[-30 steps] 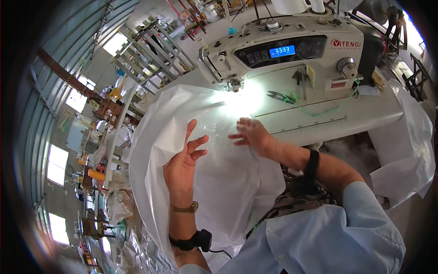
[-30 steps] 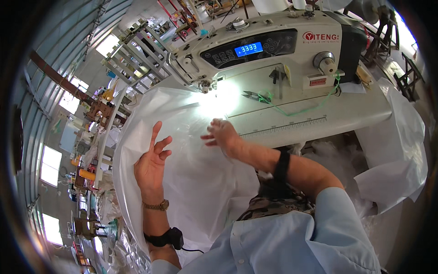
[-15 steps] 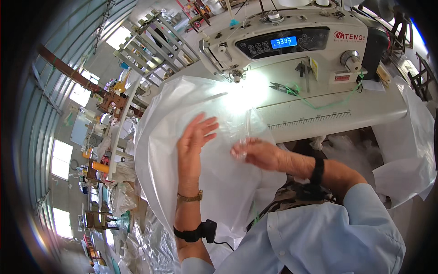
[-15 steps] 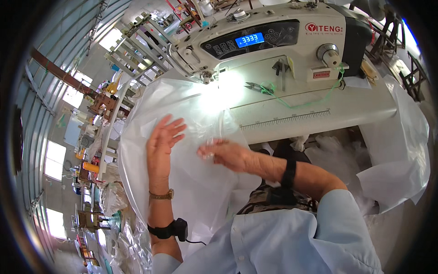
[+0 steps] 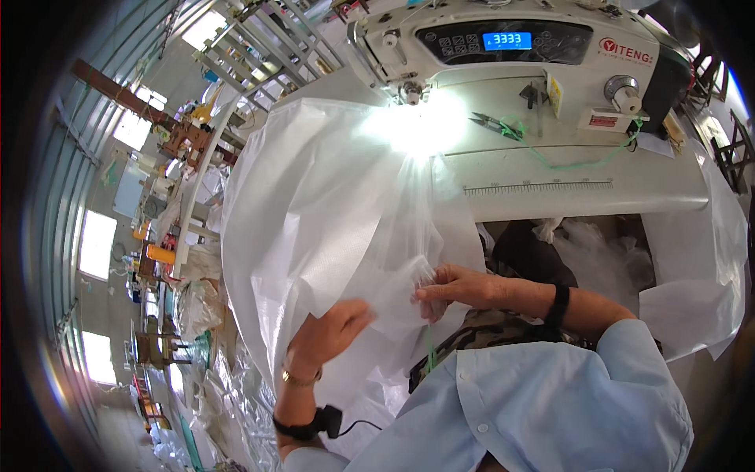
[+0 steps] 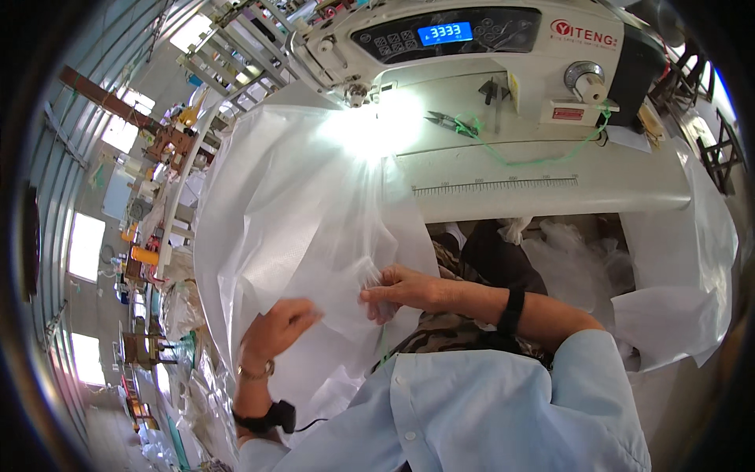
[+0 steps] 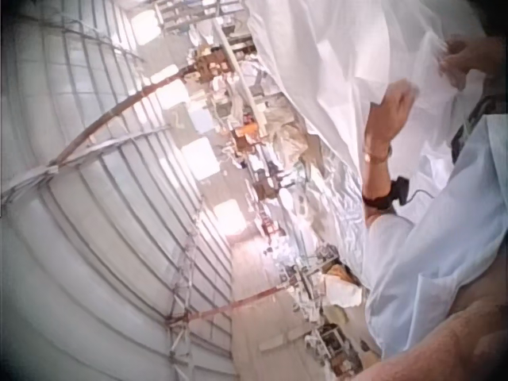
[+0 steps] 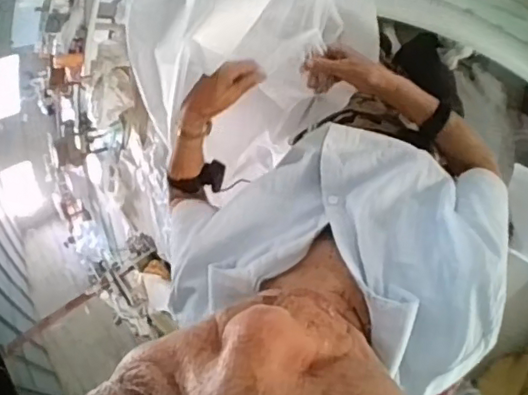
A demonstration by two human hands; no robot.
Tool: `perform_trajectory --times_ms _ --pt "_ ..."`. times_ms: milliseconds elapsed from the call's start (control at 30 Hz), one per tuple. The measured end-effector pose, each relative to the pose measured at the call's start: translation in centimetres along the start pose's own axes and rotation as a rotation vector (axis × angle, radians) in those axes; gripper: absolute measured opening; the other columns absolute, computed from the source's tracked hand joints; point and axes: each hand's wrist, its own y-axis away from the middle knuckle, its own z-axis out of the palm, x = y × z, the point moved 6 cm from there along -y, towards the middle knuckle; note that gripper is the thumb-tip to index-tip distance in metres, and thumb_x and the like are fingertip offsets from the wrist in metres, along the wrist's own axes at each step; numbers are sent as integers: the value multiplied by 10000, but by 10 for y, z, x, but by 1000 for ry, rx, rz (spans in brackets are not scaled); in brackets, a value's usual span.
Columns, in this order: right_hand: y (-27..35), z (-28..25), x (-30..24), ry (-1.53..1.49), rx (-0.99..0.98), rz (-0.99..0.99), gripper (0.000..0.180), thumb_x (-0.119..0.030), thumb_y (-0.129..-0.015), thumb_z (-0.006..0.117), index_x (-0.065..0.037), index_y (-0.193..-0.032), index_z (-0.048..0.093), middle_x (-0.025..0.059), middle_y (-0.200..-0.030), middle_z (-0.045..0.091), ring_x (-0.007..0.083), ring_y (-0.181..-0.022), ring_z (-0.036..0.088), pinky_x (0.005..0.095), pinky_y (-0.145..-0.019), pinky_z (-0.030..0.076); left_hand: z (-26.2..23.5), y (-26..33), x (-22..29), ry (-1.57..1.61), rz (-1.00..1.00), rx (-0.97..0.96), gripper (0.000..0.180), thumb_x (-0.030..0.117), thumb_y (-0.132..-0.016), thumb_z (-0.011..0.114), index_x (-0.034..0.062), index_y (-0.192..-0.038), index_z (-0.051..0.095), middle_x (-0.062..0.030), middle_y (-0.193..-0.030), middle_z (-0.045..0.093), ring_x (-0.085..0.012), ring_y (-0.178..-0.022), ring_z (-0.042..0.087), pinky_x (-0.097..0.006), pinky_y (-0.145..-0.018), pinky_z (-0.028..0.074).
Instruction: Sewing a large white plastic or fabric sheet using an industrial sewing machine.
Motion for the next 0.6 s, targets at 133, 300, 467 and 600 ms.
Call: perform_trajectory --times_ms 133,300,467,600 --pt "2 4 -8 -36 -15 14 416 -376 -956 611 -11 -1152 578 56 -852 657 139 -741 650 298 -711 535 7 69 -22 24 -305 -260 253 232 -882 673 4 -818 583 -200 -707 548 -349 -659 522 -400 -594 430" --pt "-21 18 -5 9 -46 28 501 -402 -956 606 -1 -1248 537 60 -826 635 133 -651 619 271 -661 523 46 174 -86 -348 -411 -252 179 237 -860 649 67 -803 654 -172 -739 630 -364 -728 612 -452 -652 488" --pt "-59 18 13 -19 -35 6 353 -340 -981 581 -5 -1088 620 17 -769 588 89 -598 529 238 -563 463 22 264 -165 -745 -632 3 107 103 -772 577 70 -717 662 -155 -753 662 -337 -781 659 -474 -660 496" --pt "-48 27 -7 18 -84 -40 298 -323 -976 593 -39 -1043 652 -5 -760 584 81 -641 543 230 -529 442 -43 375 -245 -1099 -841 162 126 96 -813 546 86 -750 655 -136 -766 657 -331 -738 659 -435 -625 495"
